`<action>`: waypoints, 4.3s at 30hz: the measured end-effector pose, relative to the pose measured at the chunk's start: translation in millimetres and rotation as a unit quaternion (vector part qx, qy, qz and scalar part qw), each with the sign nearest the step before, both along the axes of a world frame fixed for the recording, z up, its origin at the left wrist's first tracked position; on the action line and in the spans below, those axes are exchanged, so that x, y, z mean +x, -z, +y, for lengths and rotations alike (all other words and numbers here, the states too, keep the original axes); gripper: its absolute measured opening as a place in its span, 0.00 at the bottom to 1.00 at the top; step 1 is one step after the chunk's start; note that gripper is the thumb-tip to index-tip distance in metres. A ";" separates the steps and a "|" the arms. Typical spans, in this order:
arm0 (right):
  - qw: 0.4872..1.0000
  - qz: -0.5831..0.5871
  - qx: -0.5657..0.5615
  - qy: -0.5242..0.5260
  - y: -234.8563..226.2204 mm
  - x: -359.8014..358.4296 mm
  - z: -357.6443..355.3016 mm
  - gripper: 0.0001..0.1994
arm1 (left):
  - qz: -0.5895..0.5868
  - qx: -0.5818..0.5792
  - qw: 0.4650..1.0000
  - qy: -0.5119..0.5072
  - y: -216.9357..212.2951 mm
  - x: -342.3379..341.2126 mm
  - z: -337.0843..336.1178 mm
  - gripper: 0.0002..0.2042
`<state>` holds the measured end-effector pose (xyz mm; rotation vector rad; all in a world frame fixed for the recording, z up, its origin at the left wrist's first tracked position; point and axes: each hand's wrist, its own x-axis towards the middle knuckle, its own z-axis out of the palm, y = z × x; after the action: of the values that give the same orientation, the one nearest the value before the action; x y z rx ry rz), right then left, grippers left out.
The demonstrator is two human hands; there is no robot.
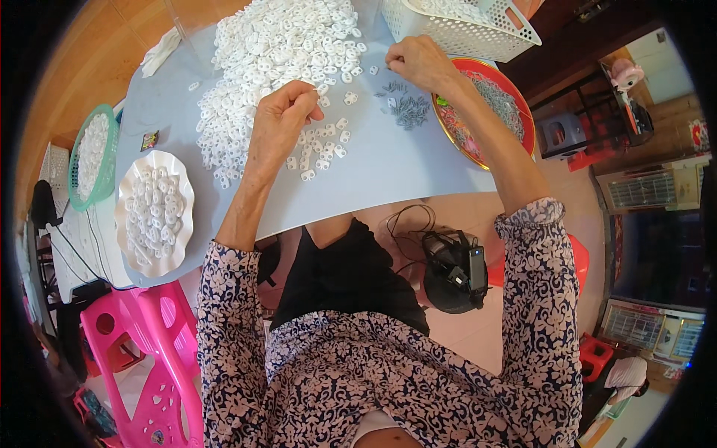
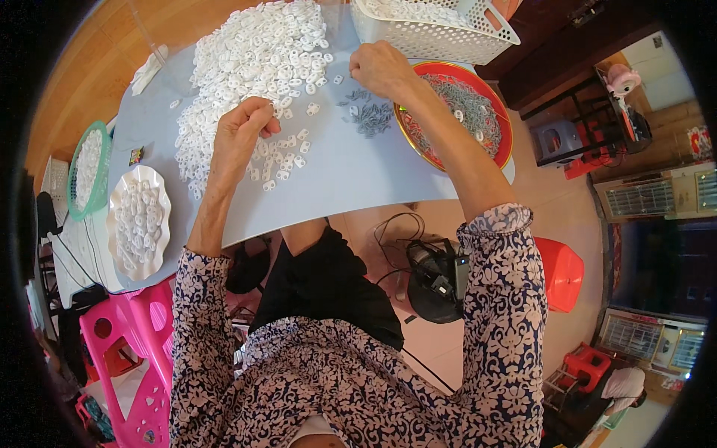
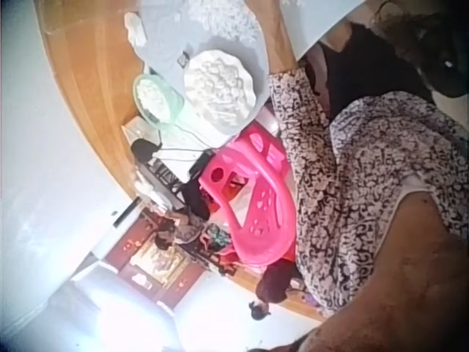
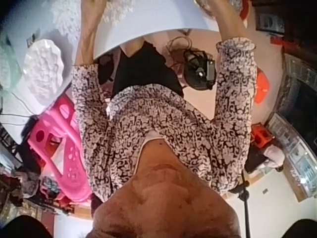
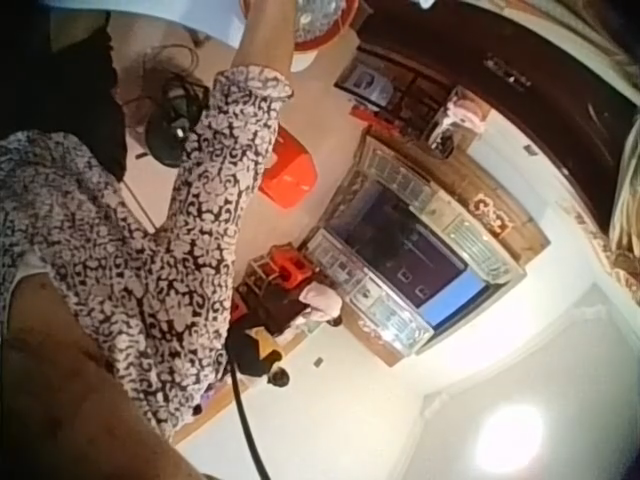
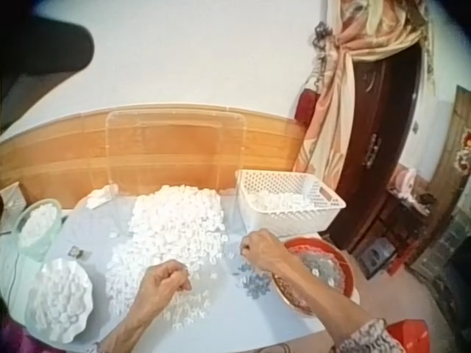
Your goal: Assembling small white plastic clips or buckles by hand at a table.
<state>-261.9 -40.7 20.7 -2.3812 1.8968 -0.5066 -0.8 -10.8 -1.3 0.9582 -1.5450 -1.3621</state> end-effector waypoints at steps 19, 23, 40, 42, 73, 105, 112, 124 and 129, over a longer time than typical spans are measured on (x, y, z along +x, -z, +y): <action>0.977 -0.213 0.014 -0.009 -16.3 59.5 27.3 0.06 | 0.008 0.006 1.000 0.007 1.6 5.3 -1.7 0.08; 0.883 -0.455 0.109 -0.035 10.0 90.2 67.9 0.04 | 0.028 0.004 1.000 -0.005 0.1 3.9 -0.2 0.08; 0.775 -0.632 -0.004 -0.004 35.8 93.2 55.6 0.09 | 0.057 0.048 0.997 0.023 4.6 1.4 -2.9 0.07; 0.752 -0.659 -0.001 0.002 36.4 104.5 59.2 0.09 | 0.050 0.043 0.998 0.024 7.5 0.4 -2.2 0.07; 0.722 -0.690 0.041 0.026 43.8 113.6 58.4 0.05 | 0.015 -0.006 0.999 0.034 7.0 -0.3 -0.1 0.08; 0.742 -0.669 -0.004 0.035 46.5 119.8 60.5 0.11 | 0.033 -0.032 0.999 0.028 10.3 -7.9 2.3 0.06; 0.708 -0.706 -0.003 0.013 42.0 117.1 63.5 0.11 | 0.061 0.003 0.997 0.038 5.9 -4.8 4.4 0.06; 0.723 -0.691 -0.007 0.017 45.2 121.1 65.0 0.08 | 0.048 -0.011 0.997 0.053 8.0 -2.1 2.2 0.07; 0.742 -0.669 -0.048 -0.003 42.5 119.9 64.8 0.07 | -0.007 -0.081 0.997 -0.002 -0.2 7.0 -3.9 0.07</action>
<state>-142.0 24.1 -21.8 -1.1812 1.0827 -1.6918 6.2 -14.7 -1.1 0.8726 -1.6356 -1.2093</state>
